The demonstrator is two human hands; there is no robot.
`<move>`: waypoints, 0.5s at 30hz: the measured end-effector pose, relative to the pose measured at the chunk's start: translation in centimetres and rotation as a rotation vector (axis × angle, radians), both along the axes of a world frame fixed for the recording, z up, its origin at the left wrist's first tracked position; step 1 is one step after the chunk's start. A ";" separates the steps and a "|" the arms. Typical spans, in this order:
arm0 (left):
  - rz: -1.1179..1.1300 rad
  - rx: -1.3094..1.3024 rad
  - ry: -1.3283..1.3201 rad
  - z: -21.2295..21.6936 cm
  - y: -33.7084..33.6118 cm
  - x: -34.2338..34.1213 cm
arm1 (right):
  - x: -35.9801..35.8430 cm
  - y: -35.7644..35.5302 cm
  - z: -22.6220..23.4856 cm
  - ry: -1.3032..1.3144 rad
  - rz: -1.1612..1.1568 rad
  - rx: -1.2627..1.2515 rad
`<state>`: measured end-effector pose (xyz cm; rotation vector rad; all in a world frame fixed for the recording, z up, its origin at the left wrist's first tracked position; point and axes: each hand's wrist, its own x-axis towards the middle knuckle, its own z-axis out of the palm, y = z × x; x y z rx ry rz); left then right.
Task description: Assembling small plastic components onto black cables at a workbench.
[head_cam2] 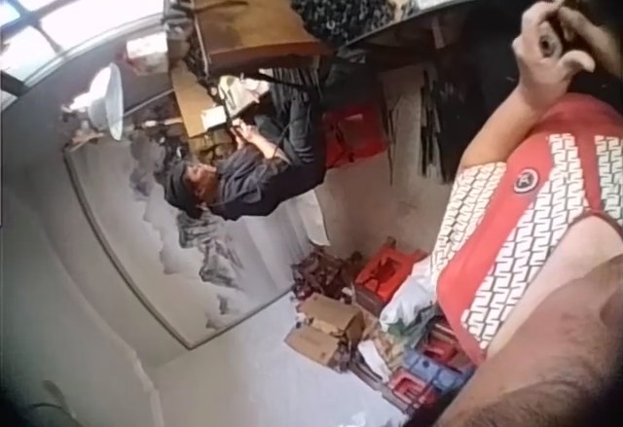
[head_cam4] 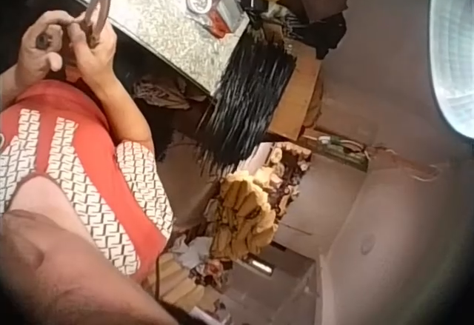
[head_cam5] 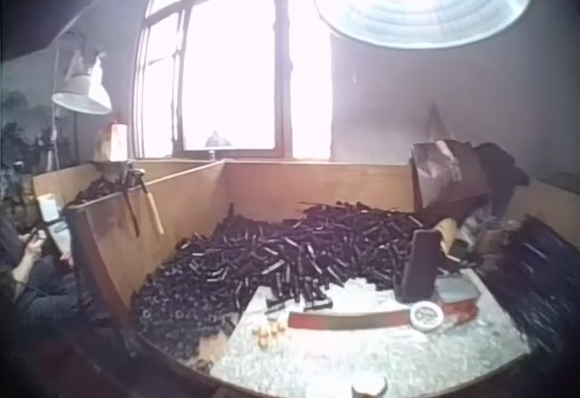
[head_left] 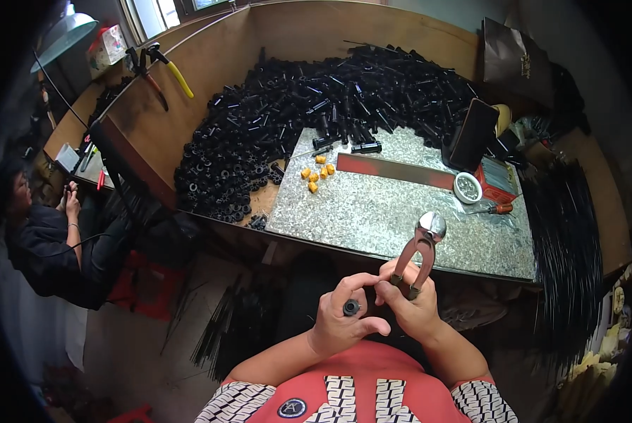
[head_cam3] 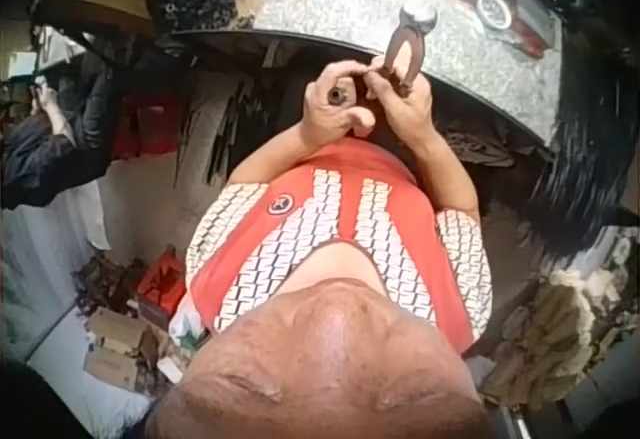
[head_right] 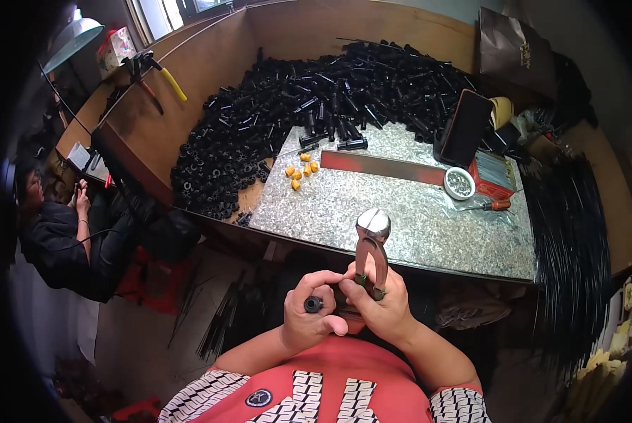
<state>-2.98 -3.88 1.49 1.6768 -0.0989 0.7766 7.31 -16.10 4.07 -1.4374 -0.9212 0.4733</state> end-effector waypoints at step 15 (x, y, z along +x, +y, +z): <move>-0.042 -0.108 0.048 -0.5 0.2 -0.2 | -0.7 1.0 0.6 -0.057 -0.066 -0.041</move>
